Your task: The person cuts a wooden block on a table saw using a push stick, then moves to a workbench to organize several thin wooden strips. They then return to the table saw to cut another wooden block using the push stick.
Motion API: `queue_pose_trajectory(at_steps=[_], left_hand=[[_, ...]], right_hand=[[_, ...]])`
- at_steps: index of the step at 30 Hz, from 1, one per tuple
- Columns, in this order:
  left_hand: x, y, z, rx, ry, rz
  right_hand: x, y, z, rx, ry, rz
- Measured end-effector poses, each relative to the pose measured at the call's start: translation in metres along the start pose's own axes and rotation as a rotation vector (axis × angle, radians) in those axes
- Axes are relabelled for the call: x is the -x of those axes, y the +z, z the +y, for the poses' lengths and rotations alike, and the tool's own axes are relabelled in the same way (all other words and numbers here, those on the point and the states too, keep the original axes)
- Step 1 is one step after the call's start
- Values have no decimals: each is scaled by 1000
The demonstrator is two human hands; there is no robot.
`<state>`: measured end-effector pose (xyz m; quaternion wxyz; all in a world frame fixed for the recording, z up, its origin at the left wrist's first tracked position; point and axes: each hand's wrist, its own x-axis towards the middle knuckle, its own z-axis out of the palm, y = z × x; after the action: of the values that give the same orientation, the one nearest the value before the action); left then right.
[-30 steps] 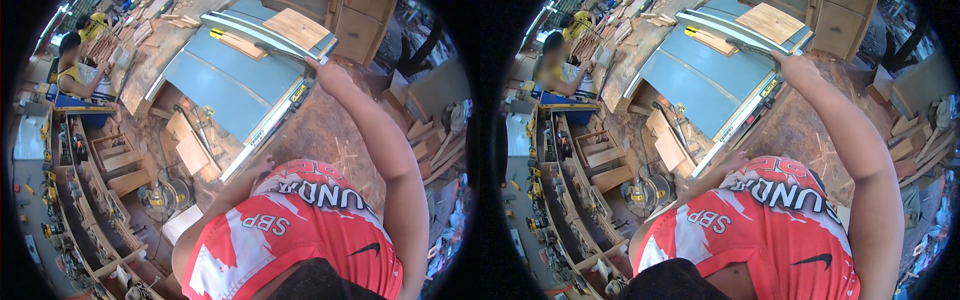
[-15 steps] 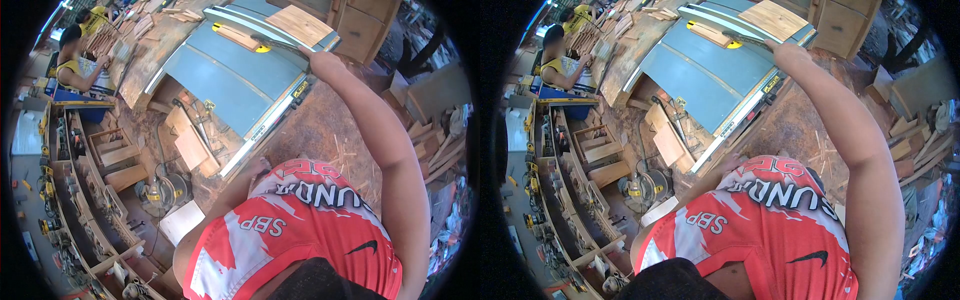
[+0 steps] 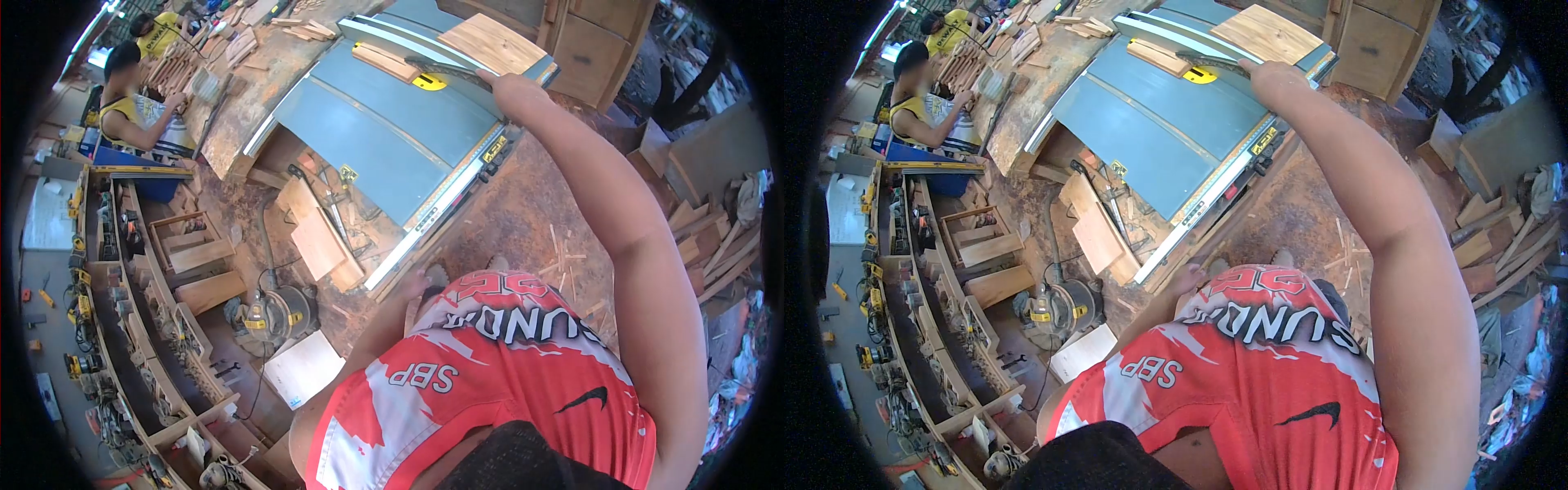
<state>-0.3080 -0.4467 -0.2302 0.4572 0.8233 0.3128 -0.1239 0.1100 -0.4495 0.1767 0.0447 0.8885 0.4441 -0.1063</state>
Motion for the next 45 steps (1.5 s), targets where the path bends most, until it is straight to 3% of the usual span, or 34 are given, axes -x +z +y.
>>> queue_pose_trajectory(at_steps=[5,8,11,14,16,18,20,21,22,24,31,32,33,36,38,39,40,41,45], left_hand=[[24,-10,-2,47,-5,-124],[37,-9,-4,85,48,-60],[44,2,-19,70,-70,45],[46,18,-50,-143,39,-48],[58,18,-40,44,94,164],[68,7,-28,46,135,192],[77,14,-36,76,387,336],[93,14,-33,69,188,319],[99,20,-37,69,185,336],[119,41,-49,239,-279,376],[188,77,-72,332,-582,290],[196,80,-70,356,-649,296],[206,81,-72,352,-650,291],[214,110,-109,436,-595,211],[201,133,-135,252,-526,254],[204,83,-87,309,-554,209],[191,76,-102,352,-451,169],[166,105,-163,315,-380,137],[134,16,-73,258,-465,189]], right_hand=[[9,-22,-14,-54,60,-67],[-6,-12,-11,-39,41,-42],[-18,-3,-12,-9,15,11],[-25,-5,-20,-57,-2,43],[-37,-5,-26,-100,-26,55],[-66,2,-33,-77,-75,105],[-95,-2,-43,-77,-76,93],[-109,-4,-50,-78,-65,75],[-124,-5,-56,-77,-80,83],[-154,-2,-70,-186,-23,71],[-249,-21,-131,-13,-270,226],[-254,-24,-139,-156,-258,273],[-255,-21,-142,-305,-234,307],[-237,-24,-126,-333,-298,404],[-199,-32,-96,-297,-314,322],[-176,-30,-81,-274,-344,246],[-157,-27,-66,-223,-317,218],[-136,-21,-53,-175,-291,183],[-76,-11,-27,-237,-224,199]])
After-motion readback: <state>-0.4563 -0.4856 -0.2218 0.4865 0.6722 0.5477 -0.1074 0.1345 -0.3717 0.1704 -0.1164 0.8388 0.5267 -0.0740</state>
